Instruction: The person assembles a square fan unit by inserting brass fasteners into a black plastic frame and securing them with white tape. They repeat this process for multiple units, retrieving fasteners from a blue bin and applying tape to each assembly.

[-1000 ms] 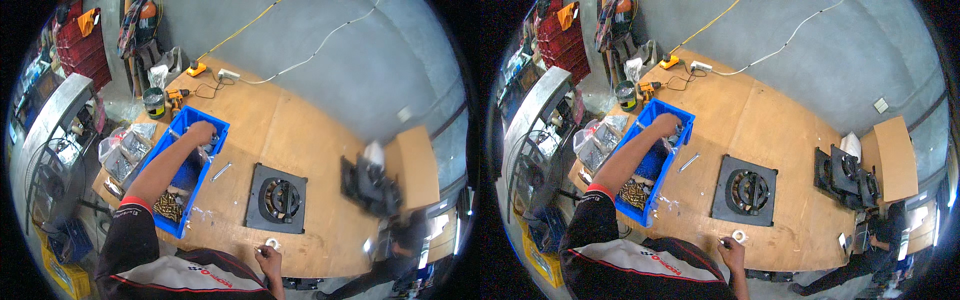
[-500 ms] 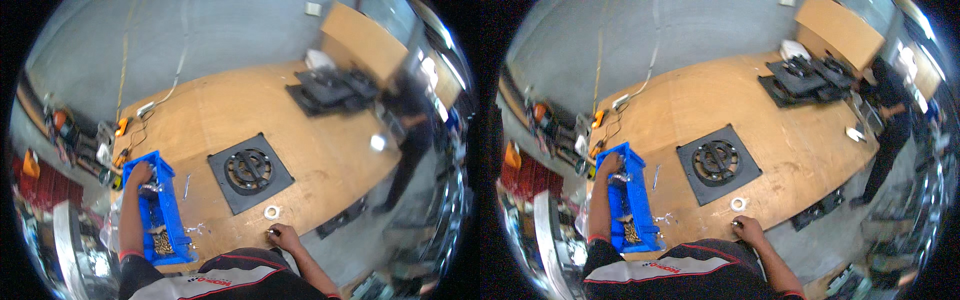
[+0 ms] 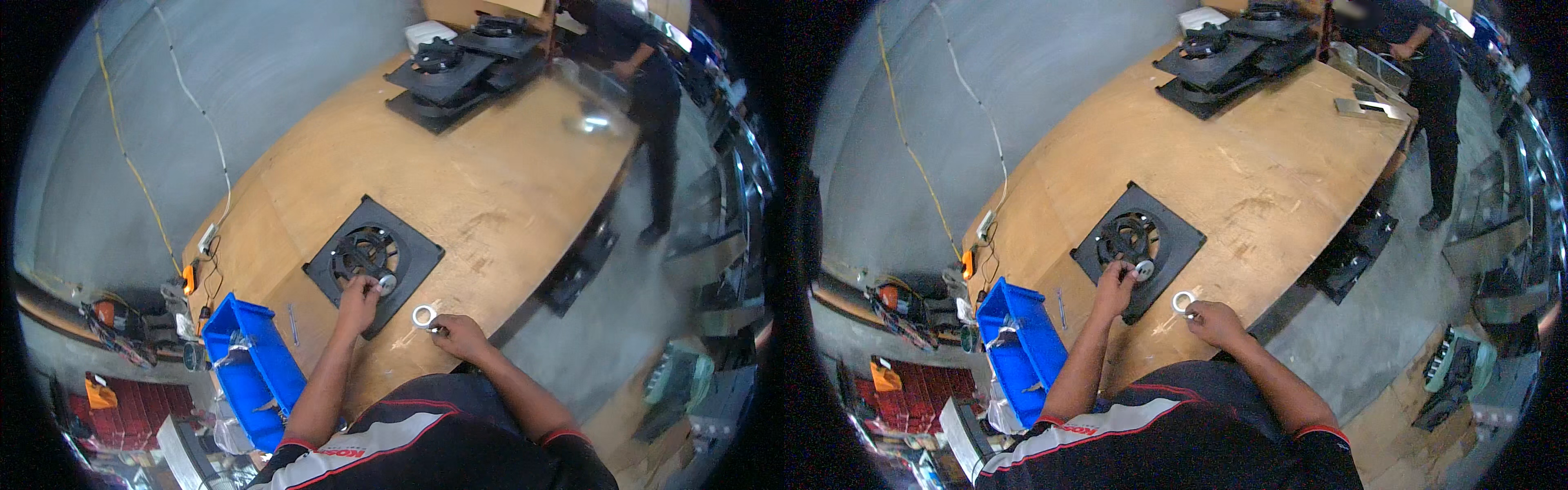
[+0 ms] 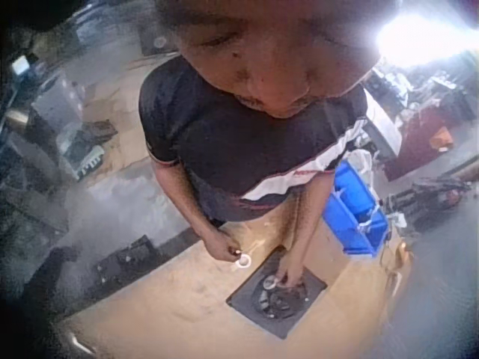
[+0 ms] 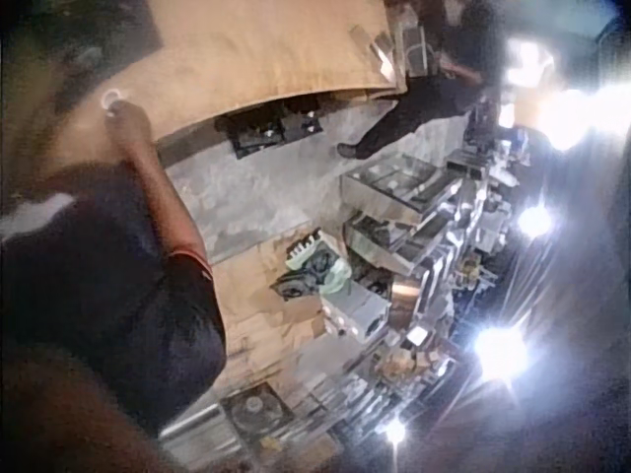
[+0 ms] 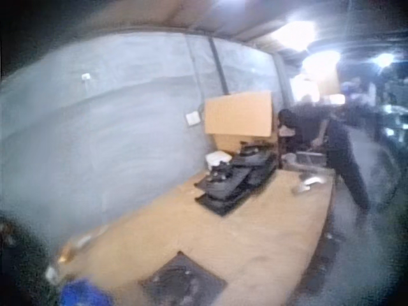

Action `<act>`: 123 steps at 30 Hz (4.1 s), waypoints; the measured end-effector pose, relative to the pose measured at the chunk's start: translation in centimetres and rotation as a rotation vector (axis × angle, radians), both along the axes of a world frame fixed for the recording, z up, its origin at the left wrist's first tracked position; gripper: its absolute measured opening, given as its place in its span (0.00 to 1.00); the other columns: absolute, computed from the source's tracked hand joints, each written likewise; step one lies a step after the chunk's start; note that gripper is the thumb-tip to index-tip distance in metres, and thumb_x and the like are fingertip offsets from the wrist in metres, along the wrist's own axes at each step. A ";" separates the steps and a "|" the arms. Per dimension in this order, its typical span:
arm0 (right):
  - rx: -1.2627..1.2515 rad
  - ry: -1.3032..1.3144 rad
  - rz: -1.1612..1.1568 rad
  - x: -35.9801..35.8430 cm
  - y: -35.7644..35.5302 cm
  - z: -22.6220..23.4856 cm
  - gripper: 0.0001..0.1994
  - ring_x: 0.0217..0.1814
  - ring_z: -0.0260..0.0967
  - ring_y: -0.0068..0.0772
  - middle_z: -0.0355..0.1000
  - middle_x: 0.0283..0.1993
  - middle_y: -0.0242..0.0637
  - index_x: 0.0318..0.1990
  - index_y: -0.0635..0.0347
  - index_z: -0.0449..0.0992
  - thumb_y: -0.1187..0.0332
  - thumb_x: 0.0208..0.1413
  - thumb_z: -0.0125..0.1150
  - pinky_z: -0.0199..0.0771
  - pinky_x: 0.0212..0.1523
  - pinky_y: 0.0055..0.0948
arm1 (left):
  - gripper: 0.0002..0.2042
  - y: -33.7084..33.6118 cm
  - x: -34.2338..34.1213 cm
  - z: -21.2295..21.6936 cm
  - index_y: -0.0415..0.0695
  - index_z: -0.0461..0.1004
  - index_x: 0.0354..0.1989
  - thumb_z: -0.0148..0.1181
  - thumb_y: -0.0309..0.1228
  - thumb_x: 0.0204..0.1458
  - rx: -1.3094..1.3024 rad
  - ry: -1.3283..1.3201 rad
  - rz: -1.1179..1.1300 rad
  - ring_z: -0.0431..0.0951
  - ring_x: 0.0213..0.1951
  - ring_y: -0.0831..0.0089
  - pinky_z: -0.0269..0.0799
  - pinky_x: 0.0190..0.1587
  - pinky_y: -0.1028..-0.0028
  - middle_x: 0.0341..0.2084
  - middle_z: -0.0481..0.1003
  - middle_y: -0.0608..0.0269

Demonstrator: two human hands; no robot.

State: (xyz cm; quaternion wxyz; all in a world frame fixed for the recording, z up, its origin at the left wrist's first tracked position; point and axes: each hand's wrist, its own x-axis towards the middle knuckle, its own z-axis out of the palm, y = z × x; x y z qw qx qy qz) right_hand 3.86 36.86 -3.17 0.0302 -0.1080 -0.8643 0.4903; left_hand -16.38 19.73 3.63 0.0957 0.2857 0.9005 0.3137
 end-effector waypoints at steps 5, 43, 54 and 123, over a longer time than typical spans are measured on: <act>-0.050 0.005 -0.171 3.2 2.2 0.1 0.14 0.38 0.79 0.49 0.79 0.37 0.46 0.42 0.57 0.80 0.61 0.51 0.64 0.78 0.41 0.43 | 0.10 1.4 -1.6 -2.2 0.40 0.72 0.43 0.60 0.30 0.56 -0.058 0.168 -0.081 0.76 0.45 0.49 0.73 0.47 0.57 0.47 0.72 0.47; -0.037 0.264 -0.462 -10.9 2.2 -1.1 0.12 0.41 0.77 0.50 0.79 0.41 0.45 0.45 0.57 0.81 0.65 0.55 0.64 0.76 0.42 0.41 | 0.15 8.0 -3.1 -1.9 0.40 0.75 0.54 0.49 0.31 0.65 0.070 0.113 -0.514 0.76 0.55 0.49 0.71 0.58 0.61 0.51 0.77 0.48; -0.168 0.301 -0.449 -11.1 2.0 -2.0 0.10 0.37 0.78 0.46 0.79 0.35 0.45 0.43 0.60 0.80 0.65 0.58 0.63 0.76 0.39 0.39 | 0.16 8.2 -4.0 -1.5 0.42 0.75 0.56 0.49 0.33 0.65 -0.026 0.072 -0.515 0.79 0.49 0.52 0.73 0.54 0.61 0.48 0.77 0.47; 0.165 0.224 -0.337 -10.8 2.9 -0.4 0.25 0.40 0.75 0.62 0.77 0.35 0.56 0.36 0.63 0.77 0.50 0.68 0.42 0.73 0.42 0.55 | 0.27 7.9 -4.0 -0.3 0.46 0.73 0.58 0.68 0.29 0.45 -0.061 -0.166 -0.469 0.76 0.55 0.57 0.73 0.57 0.65 0.55 0.74 0.54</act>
